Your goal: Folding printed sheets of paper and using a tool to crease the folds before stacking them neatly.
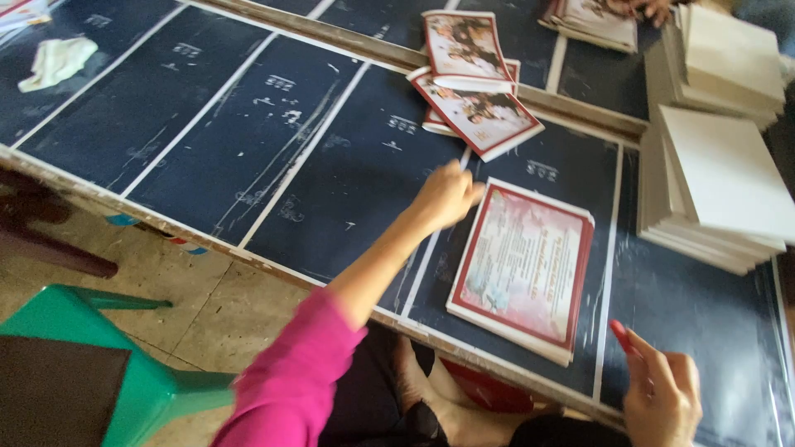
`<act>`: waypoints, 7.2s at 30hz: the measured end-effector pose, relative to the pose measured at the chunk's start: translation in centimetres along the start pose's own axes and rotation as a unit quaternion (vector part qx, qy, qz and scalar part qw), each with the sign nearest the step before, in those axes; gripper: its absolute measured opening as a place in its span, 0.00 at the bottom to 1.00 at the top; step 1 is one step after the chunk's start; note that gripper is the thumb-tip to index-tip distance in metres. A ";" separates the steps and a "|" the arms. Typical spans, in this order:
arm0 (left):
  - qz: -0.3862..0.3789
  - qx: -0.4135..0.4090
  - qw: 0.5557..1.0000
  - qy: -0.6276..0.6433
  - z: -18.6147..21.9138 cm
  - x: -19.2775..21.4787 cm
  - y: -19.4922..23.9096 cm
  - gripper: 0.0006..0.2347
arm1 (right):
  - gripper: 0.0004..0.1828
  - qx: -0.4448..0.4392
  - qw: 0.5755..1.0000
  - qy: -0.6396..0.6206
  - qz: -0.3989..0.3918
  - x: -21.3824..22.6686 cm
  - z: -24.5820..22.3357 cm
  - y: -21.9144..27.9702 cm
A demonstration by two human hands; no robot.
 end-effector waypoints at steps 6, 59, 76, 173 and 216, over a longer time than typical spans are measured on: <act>0.070 0.342 0.933 -0.090 -2.6 -1.1 -6.3 0.28 | 0.15 -0.009 0.992 0.124 -0.002 -2.4 4.5 0.5; -0.067 0.333 0.662 0.668 8.8 7.0 16.5 0.15 | 0.08 -0.321 0.703 -0.557 -0.306 -10.3 -13.7 -6.4; -0.143 0.282 0.894 0.317 5.5 7.3 16.4 0.15 | 0.14 -0.438 0.837 -0.315 -0.086 4.6 11.4 1.2; -0.184 0.003 0.961 0.206 7.4 5.9 14.2 0.26 | 0.34 0.050 0.987 -0.025 -0.150 -1.5 -7.9 -1.2; -0.098 -0.075 0.980 0.158 6.9 5.2 15.1 0.21 | 0.09 0.083 0.993 0.014 -0.079 -23.1 -9.1 -19.1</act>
Point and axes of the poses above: each hand's wrist, its own y-axis away from the middle knuckle, its own x-axis out of the back of the hand, z = x × y, the point moved 7 cm from there along -y, towards the middle knuckle, and after that the axes turned 10 degrees about -y, right-handed, at the moved point
